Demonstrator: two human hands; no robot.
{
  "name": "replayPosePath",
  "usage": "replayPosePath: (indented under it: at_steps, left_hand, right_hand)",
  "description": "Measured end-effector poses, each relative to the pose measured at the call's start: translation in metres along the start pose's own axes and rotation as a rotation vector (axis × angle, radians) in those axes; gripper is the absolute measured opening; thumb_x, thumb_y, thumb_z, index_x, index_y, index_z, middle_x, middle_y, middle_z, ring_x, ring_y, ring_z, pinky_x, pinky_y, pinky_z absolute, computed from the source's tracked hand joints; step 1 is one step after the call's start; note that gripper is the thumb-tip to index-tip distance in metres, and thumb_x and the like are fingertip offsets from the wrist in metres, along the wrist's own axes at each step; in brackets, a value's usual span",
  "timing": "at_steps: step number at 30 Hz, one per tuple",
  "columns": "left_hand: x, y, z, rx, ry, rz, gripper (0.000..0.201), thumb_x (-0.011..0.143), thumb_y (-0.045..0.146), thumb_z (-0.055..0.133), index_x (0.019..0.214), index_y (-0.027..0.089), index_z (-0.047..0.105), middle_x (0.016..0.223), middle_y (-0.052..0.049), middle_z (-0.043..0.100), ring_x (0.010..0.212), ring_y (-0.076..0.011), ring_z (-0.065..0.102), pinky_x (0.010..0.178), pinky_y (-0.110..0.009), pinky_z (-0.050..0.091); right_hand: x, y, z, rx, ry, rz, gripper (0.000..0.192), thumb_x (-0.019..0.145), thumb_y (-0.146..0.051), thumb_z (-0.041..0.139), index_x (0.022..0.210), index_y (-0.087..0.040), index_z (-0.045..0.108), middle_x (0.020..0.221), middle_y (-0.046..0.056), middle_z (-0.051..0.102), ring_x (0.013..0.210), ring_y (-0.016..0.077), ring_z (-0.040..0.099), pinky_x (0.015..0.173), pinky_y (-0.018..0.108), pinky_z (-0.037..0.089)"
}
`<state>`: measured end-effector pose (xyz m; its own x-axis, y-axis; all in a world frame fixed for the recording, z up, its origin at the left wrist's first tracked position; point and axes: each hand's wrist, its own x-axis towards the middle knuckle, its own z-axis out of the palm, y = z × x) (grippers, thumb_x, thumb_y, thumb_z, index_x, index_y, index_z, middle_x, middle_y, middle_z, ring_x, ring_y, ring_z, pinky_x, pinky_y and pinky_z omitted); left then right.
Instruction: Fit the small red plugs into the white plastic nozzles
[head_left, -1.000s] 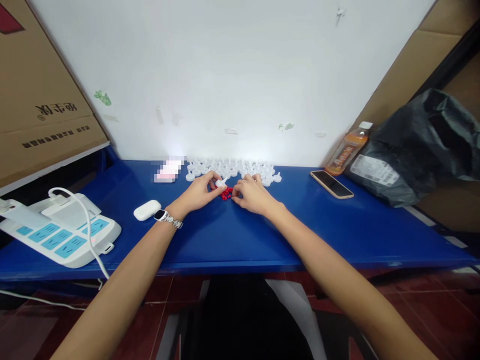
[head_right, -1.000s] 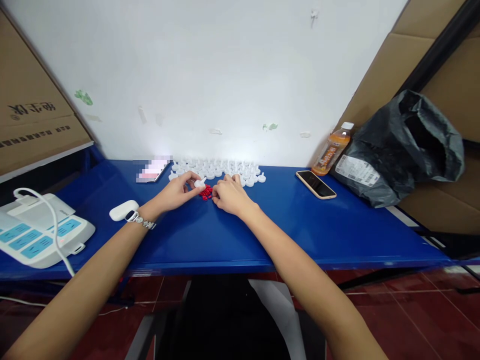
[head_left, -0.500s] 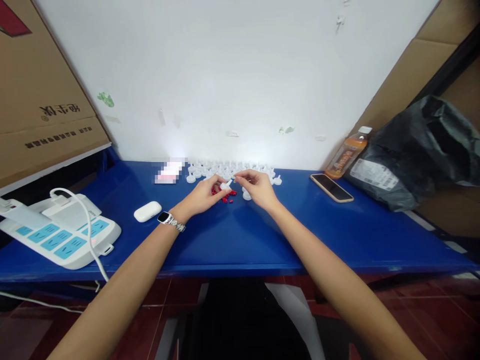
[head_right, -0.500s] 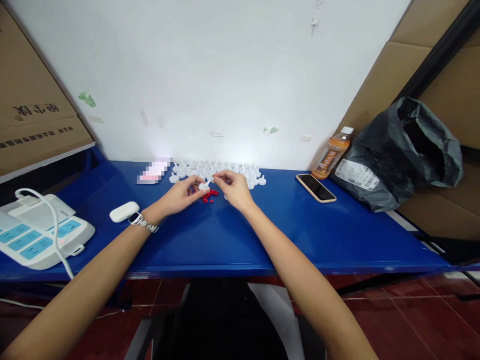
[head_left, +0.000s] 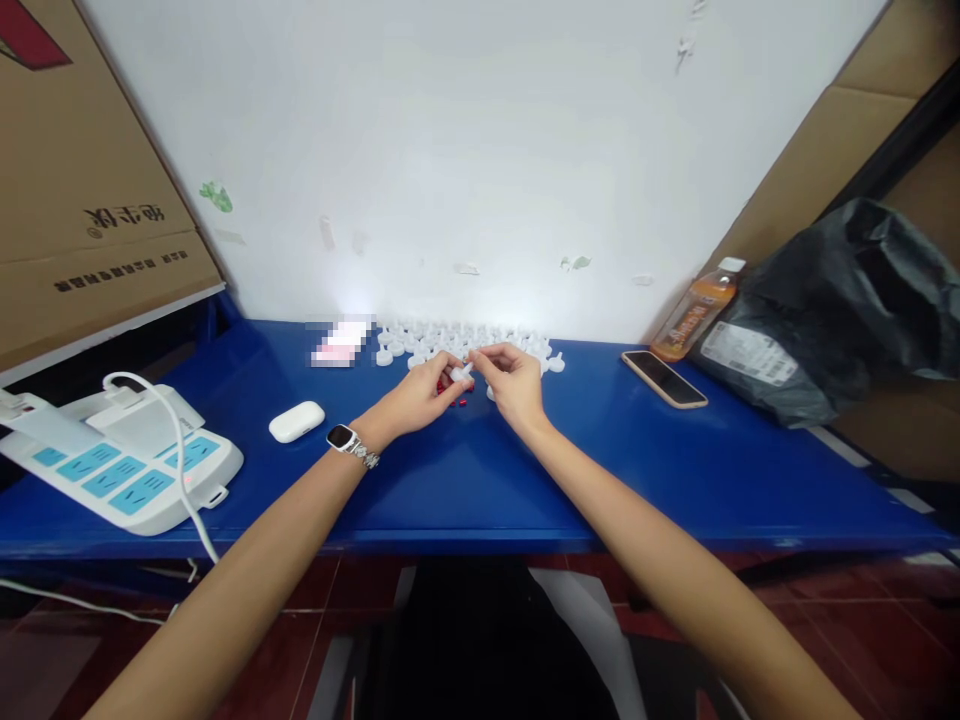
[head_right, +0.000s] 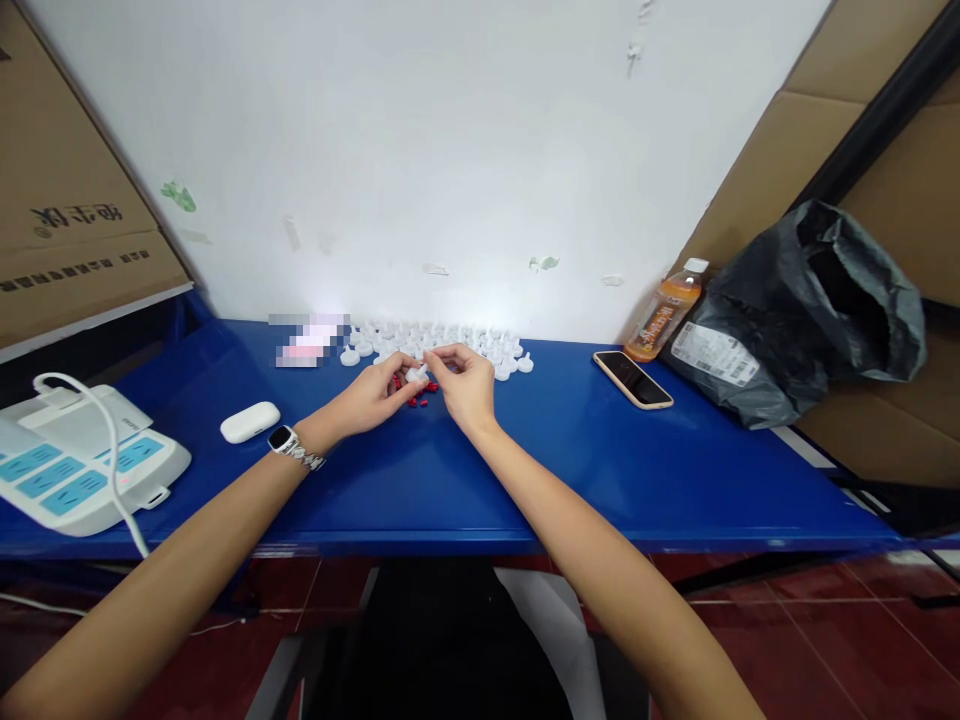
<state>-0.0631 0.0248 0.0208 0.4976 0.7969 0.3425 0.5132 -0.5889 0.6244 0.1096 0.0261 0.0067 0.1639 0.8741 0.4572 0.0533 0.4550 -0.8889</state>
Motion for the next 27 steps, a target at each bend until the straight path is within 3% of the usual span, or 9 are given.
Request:
replayPosePath:
  at_steps: [12, 17, 27]
  left_hand:
    - [0.001, 0.002, 0.011, -0.081, 0.106, 0.029, 0.038, 0.100, 0.052, 0.045, 0.118, 0.019, 0.050, 0.081, -0.001, 0.065, 0.066, -0.0147, 0.062, 0.065, -0.027, 0.046]
    - [0.000, 0.005, 0.014, -0.085, 0.134, 0.049, 0.040, 0.100, 0.050, 0.047, 0.122, 0.018, 0.052, 0.083, -0.002, 0.066, 0.072, -0.0159, 0.063, 0.072, -0.028, 0.048]
    - [0.002, 0.000, 0.020, 0.015, 0.171, 0.073, 0.039, 0.103, 0.045, 0.041, 0.128, 0.018, 0.053, 0.095, -0.007, 0.066, 0.083, -0.0194, 0.063, 0.085, -0.034, 0.048]
  right_hand:
    - [-0.007, -0.020, -0.005, -0.293, 0.039, -0.173, 0.031, 0.090, -0.046, 0.061, 0.072, -0.021, 0.065, 0.076, 0.002, 0.068, 0.077, 0.0176, 0.061, 0.076, 0.031, 0.047]
    - [-0.003, -0.015, -0.007, -0.227, 0.018, -0.133, 0.032, 0.086, -0.049, 0.065, 0.071, -0.021, 0.060, 0.070, 0.001, 0.061, 0.067, 0.0155, 0.054, 0.069, 0.029, 0.047]
    - [0.001, -0.004, 0.000, -0.011, 0.035, -0.021, 0.038, 0.077, -0.052, 0.070, 0.064, -0.023, 0.049, 0.064, 0.000, 0.059, 0.063, 0.0148, 0.054, 0.063, 0.030, 0.048]
